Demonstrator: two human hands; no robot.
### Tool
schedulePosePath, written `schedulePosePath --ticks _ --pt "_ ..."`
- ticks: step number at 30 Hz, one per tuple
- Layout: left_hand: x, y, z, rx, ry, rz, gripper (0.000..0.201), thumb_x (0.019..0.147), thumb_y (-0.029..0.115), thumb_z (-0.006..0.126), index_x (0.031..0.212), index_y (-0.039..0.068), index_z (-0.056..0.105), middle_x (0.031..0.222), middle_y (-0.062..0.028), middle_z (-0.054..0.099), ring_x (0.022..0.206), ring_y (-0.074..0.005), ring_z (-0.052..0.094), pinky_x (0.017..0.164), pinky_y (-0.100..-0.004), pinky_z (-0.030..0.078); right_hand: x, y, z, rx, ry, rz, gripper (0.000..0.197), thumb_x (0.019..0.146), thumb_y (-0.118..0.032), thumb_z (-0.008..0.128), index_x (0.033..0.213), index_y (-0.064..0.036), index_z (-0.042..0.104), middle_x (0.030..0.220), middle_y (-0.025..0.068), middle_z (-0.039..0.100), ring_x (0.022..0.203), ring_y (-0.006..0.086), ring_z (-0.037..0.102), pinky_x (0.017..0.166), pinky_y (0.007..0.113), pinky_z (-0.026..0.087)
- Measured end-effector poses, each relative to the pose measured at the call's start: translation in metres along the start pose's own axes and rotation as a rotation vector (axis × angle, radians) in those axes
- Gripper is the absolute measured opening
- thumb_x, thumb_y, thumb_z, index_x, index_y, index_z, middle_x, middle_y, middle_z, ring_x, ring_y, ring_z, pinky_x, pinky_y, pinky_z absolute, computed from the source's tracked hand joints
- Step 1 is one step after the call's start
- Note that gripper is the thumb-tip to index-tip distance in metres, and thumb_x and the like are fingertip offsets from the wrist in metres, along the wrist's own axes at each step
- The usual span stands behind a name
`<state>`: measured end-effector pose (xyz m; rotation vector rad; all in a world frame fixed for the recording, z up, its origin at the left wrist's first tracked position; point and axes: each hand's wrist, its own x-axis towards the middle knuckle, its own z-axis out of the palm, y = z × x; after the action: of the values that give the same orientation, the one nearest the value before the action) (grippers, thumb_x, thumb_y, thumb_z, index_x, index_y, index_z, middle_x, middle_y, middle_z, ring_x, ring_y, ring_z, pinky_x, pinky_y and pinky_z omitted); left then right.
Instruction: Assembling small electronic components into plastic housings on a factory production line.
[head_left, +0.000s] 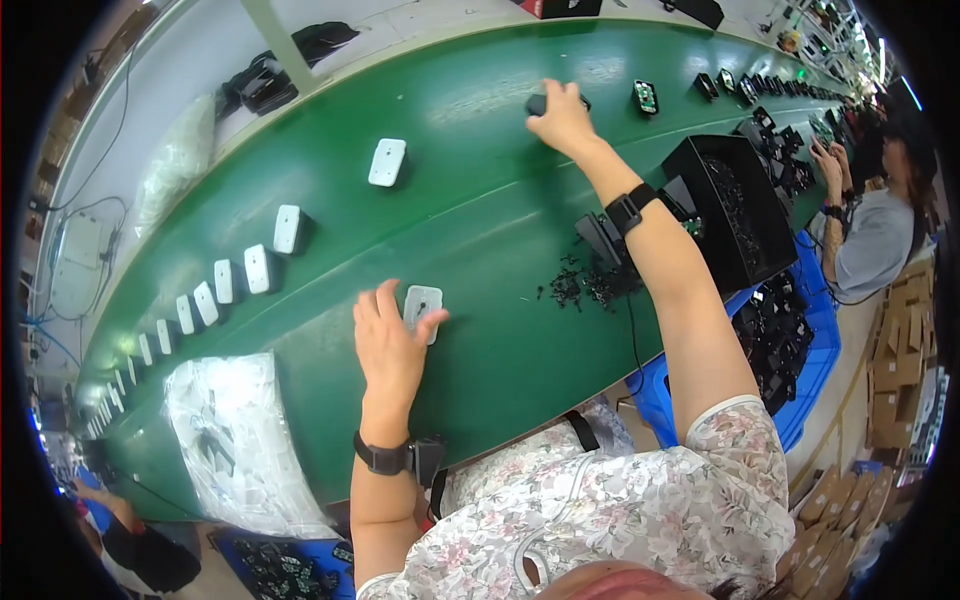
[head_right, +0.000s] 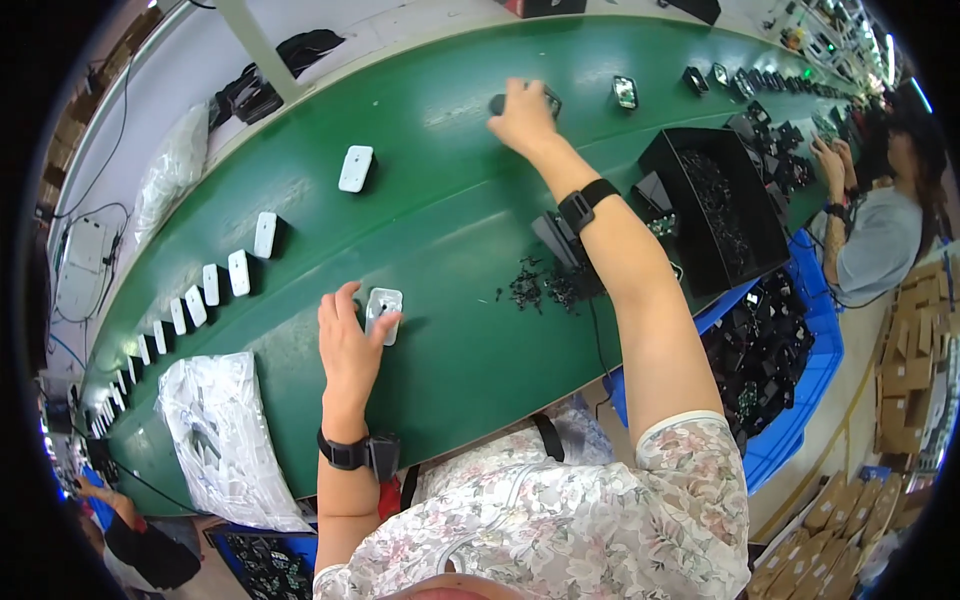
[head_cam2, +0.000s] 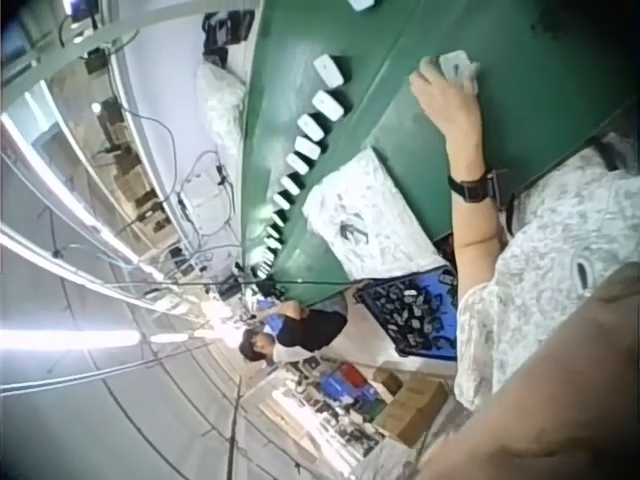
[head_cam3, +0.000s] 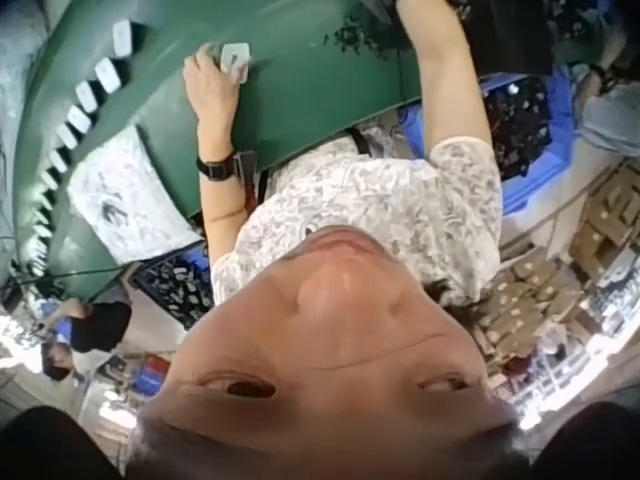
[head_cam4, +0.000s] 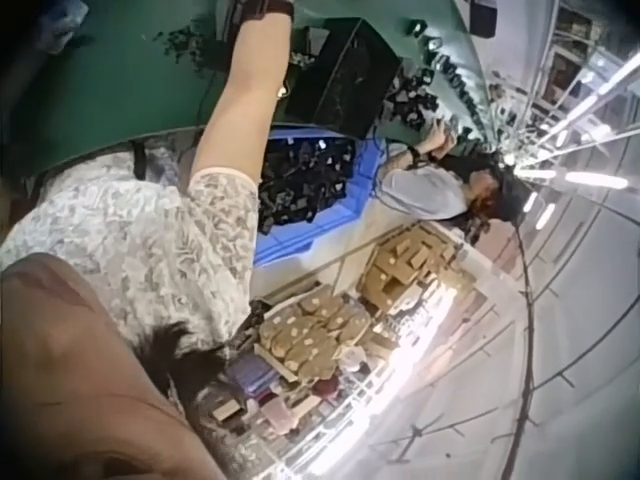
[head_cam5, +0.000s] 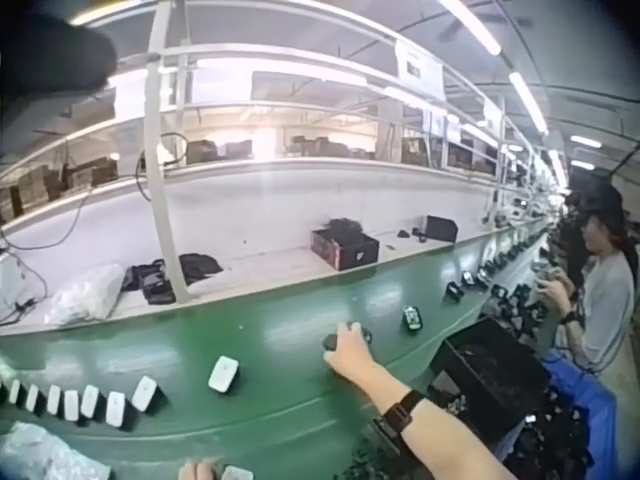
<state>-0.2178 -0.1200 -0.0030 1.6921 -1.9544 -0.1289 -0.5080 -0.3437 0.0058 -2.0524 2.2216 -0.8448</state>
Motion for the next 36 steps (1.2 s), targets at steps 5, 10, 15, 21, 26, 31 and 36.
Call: schedulePosePath --ticks 5,10,15,21,26,31,36 --pt "-0.005 0.014 -0.002 -0.085 -0.129 0.116 0.057 0.070 0.006 0.073 0.120 0.000 0.046 0.102 -0.0156 0.051 0.094 -0.0348 0.048 0.082 -0.0411 0.042 -0.076 -0.028 -0.013 0.726 -0.382 -0.125 0.044 0.072 -0.013 0.071 0.112 -0.0042 0.054 0.101 0.0077 0.059 0.095 0.0175 0.057 0.084 0.031 0.046" --pt "-0.004 0.006 0.014 -0.237 -0.057 0.270 0.053 0.068 -0.003 0.068 0.118 0.003 0.050 0.112 -0.0148 0.055 0.105 -0.0346 0.050 0.090 -0.0421 0.041 -0.117 -0.022 -0.031 0.277 -0.233 -0.441 0.042 0.072 -0.010 0.070 0.111 -0.0062 0.057 0.106 0.0118 0.060 0.099 0.0303 0.057 0.089 0.037 0.045" --pt "0.004 0.010 0.022 -0.322 -0.044 0.260 0.052 0.070 -0.003 0.067 0.118 0.003 0.051 0.111 -0.0146 0.057 0.106 -0.0335 0.051 0.090 -0.0416 0.042 -0.134 -0.035 -0.047 0.406 -0.236 -0.396 0.034 0.076 -0.009 0.068 0.109 -0.0033 0.062 0.110 0.0136 0.063 0.103 0.0297 0.057 0.089 0.035 0.046" --pt "0.005 -0.004 0.013 -0.474 0.064 0.198 0.045 0.078 -0.007 0.058 0.122 0.003 0.053 0.116 -0.0145 0.059 0.109 -0.0327 0.054 0.091 -0.0381 0.046 -0.177 -0.081 -0.051 0.456 -0.337 -0.600 0.035 0.076 -0.008 0.068 0.110 -0.0049 0.062 0.110 0.0112 0.063 0.102 0.0287 0.058 0.089 0.036 0.046" --pt "0.002 -0.006 0.003 -0.486 -0.135 0.161 0.037 0.080 -0.007 0.046 0.114 0.000 0.060 0.115 -0.0156 0.062 0.106 -0.0318 0.059 0.090 -0.0373 0.048 -0.187 -0.087 -0.043 0.426 -0.419 -0.657 0.035 0.076 -0.007 0.068 0.110 -0.0053 0.061 0.109 0.0092 0.063 0.102 0.0280 0.057 0.088 0.037 0.047" --pt "-0.002 -0.009 -0.001 -0.469 -0.178 0.163 0.040 0.079 -0.007 0.044 0.114 0.001 0.060 0.120 -0.0154 0.060 0.109 -0.0299 0.058 0.093 -0.0367 0.047 -0.186 -0.088 -0.044 0.423 -0.412 -0.689 0.035 0.076 -0.006 0.067 0.111 -0.0052 0.061 0.110 0.0089 0.063 0.101 0.0276 0.058 0.087 0.036 0.048" --pt "-0.005 -0.002 -0.003 -0.334 -0.204 0.184 0.043 0.078 -0.007 0.044 0.117 0.002 0.059 0.126 -0.0134 0.056 0.114 -0.0276 0.055 0.096 -0.0360 0.045 -0.197 -0.086 -0.039 0.408 -0.315 -0.732 0.037 0.076 -0.005 0.066 0.112 -0.0058 0.061 0.111 0.0085 0.063 0.100 0.0270 0.058 0.085 0.036 0.049"
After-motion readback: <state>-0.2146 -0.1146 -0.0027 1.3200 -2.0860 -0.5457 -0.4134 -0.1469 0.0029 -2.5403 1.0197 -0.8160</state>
